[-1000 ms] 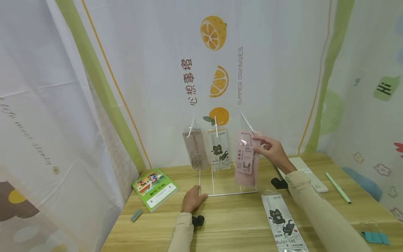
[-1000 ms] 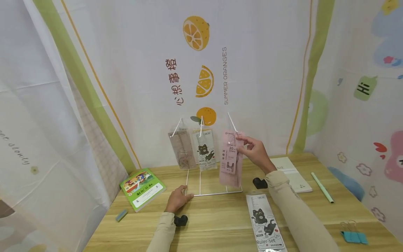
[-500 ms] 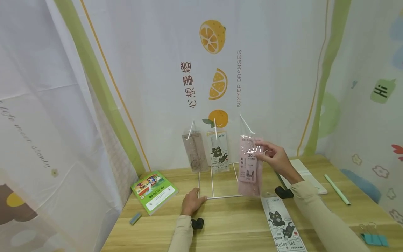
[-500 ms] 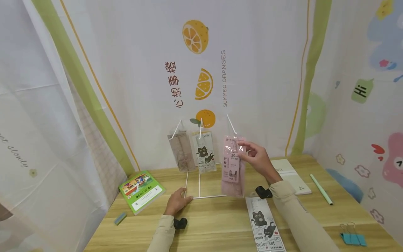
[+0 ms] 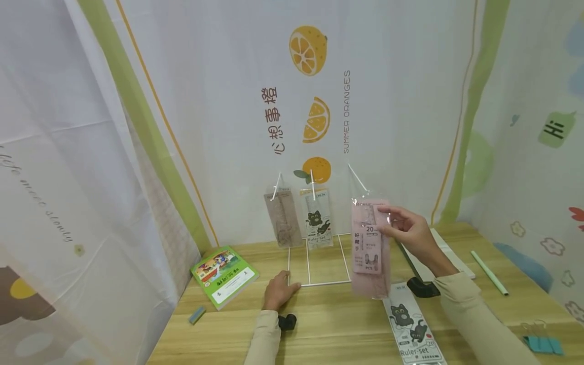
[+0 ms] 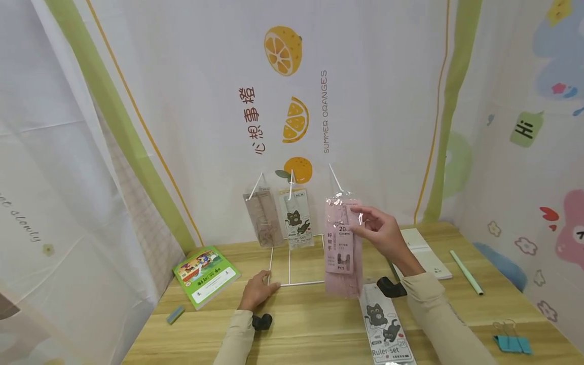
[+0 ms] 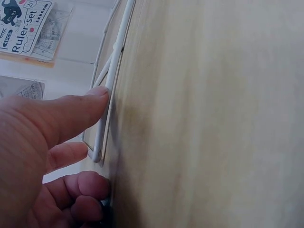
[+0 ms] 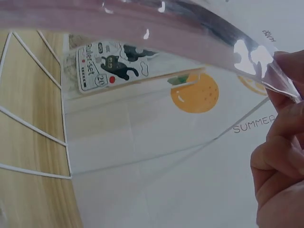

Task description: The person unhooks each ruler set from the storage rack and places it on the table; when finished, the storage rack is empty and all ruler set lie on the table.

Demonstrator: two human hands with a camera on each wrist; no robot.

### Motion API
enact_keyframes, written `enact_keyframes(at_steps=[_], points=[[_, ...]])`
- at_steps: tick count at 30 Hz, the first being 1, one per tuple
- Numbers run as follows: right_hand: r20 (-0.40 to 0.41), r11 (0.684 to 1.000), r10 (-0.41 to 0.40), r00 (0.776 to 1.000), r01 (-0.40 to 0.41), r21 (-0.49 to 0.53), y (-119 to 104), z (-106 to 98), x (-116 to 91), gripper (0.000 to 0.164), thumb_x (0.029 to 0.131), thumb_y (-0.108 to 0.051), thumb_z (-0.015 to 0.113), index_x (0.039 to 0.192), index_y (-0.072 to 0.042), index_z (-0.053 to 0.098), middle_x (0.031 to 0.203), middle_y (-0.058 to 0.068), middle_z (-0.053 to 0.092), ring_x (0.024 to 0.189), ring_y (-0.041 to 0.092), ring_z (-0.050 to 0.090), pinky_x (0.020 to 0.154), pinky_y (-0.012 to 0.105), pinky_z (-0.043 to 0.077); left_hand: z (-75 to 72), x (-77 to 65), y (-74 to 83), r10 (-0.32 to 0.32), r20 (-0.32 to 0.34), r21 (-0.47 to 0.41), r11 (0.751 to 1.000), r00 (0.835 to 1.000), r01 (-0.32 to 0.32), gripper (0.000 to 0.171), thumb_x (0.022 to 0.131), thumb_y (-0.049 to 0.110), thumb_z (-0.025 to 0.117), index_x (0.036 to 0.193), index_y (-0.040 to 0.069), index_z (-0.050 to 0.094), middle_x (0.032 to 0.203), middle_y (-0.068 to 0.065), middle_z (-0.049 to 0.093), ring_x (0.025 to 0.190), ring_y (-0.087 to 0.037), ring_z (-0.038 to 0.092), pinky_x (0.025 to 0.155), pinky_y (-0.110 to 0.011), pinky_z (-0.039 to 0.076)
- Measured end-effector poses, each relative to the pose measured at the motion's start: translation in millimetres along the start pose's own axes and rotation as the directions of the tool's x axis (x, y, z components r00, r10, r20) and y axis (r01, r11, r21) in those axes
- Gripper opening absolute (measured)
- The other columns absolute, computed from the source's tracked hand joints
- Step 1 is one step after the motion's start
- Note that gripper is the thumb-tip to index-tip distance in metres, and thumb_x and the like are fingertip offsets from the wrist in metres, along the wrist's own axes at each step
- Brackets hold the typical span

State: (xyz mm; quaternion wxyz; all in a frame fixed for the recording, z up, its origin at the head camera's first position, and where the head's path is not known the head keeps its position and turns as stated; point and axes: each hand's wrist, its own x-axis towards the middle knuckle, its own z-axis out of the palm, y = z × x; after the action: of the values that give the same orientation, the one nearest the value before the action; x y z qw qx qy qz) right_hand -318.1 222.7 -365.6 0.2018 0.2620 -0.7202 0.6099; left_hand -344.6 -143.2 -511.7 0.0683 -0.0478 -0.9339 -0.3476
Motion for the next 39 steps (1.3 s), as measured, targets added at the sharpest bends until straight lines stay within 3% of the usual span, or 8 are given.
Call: enact_keyframes(at_steps=[3, 6, 11, 13, 16, 23, 31, 39], points=[[0.033, 0.998, 0.049, 0.998, -0.05, 0.038, 0, 1, -9, 0.043, 0.09, 0.007, 0.07, 0.131, 0.009, 0.057, 0.085, -0.005, 0.066, 0.068, 0.005, 0.06, 0.059, 0.019, 0.051, -0.6, -0.3, 1.6, 0.0, 0.001, 0.001, 1.0, 1.0, 0.0, 0.053, 0.088, 0.027, 0.078, 0.126, -0.006, 0.061, 0.125, -0.03, 0.064, 0.11, -0.05, 0.063, 0.09, -0.059, 0.052], [0.097, 0.982, 0.179, 0.979, -0.184, 0.043, 3, 2, -21, 0.047, 0.092, -0.001, 0.07, 0.135, 0.009, 0.054, 0.094, -0.003, 0.069, 0.08, 0.008, 0.069, 0.068, 0.023, 0.056, -1.6, -1.0, 3.3, 0.005, -0.001, 0.002, 1.0, 1.0, -0.005, 0.052, 0.088, 0.026, 0.078, 0.126, -0.006, 0.061, 0.124, -0.031, 0.064, 0.109, -0.051, 0.063, 0.089, -0.06, 0.052], [0.218, 0.894, 0.441, 0.871, -0.448, -0.018, 20, 4, -44, 0.058, 0.093, -0.014, 0.073, 0.142, 0.006, 0.049, 0.092, 0.003, 0.067, 0.075, 0.009, 0.064, 0.067, 0.022, 0.051, -0.3, -0.9, 3.4, 0.011, 0.0, 0.019, 1.0, 1.0, -0.011, 0.053, 0.088, 0.026, 0.078, 0.126, -0.006, 0.061, 0.123, -0.031, 0.065, 0.107, -0.05, 0.064, 0.087, -0.06, 0.052], [0.247, 0.873, 0.483, 0.84, -0.483, -0.063, 30, 6, -53, 0.058, 0.092, -0.016, 0.074, 0.14, 0.007, 0.05, 0.083, 0.0, 0.061, 0.064, 0.004, 0.053, 0.059, 0.019, 0.045, 0.6, -0.1, 3.0, 0.011, -0.001, 0.022, 1.0, 1.0, -0.011, 0.053, 0.088, 0.027, 0.077, 0.126, -0.006, 0.062, 0.122, -0.031, 0.065, 0.106, -0.05, 0.064, 0.086, -0.06, 0.053], [0.28, 0.87, 0.49, 0.826, -0.483, -0.098, 45, 14, -65, 0.054, 0.09, -0.011, 0.073, 0.134, 0.013, 0.052, 0.074, -0.004, 0.053, 0.053, 0.002, 0.037, 0.049, 0.017, 0.032, 1.2, 0.4, 2.5, 0.004, 0.0, 0.018, 1.0, 1.0, -0.004, 0.053, 0.088, 0.027, 0.077, 0.127, -0.005, 0.062, 0.122, -0.031, 0.065, 0.106, -0.05, 0.065, 0.085, -0.06, 0.053], [0.255, 0.808, 0.586, 0.769, -0.579, -0.112, 62, 33, -85, 0.052, 0.082, -0.003, 0.077, 0.125, 0.016, 0.057, 0.065, -0.006, 0.052, 0.049, 0.003, 0.036, 0.047, 0.017, 0.032, 0.3, -0.2, 2.8, 0.003, -0.002, 0.019, 1.0, 1.0, -0.003, 0.052, 0.088, 0.027, 0.077, 0.126, -0.005, 0.062, 0.121, -0.031, 0.066, 0.103, -0.05, 0.065, 0.084, -0.06, 0.053], [0.244, 0.802, 0.597, 0.764, -0.568, -0.184, 71, 44, -91, 0.042, 0.076, 0.001, 0.075, 0.113, 0.017, 0.062, 0.07, 0.0, 0.056, 0.061, 0.011, 0.053, 0.052, 0.021, 0.042, -0.6, 1.0, 2.2, -0.004, 0.004, 0.012, 1.0, 1.0, 0.004, 0.053, 0.089, 0.028, 0.077, 0.128, -0.005, 0.061, 0.124, -0.03, 0.065, 0.106, -0.05, 0.064, 0.087, -0.06, 0.052], [0.149, 0.785, 0.558, 0.816, -0.462, -0.413, 77, 56, -92, 0.033, 0.072, 0.001, 0.079, 0.104, 0.004, 0.072, 0.076, 0.003, 0.051, 0.07, 0.017, 0.047, 0.057, 0.025, 0.037, -0.1, 0.8, 2.2, 0.002, 0.008, 0.009, 1.0, 1.0, -0.002, 0.053, 0.089, 0.028, 0.077, 0.128, -0.005, 0.061, 0.124, -0.031, 0.065, 0.106, -0.05, 0.064, 0.086, -0.06, 0.052]])
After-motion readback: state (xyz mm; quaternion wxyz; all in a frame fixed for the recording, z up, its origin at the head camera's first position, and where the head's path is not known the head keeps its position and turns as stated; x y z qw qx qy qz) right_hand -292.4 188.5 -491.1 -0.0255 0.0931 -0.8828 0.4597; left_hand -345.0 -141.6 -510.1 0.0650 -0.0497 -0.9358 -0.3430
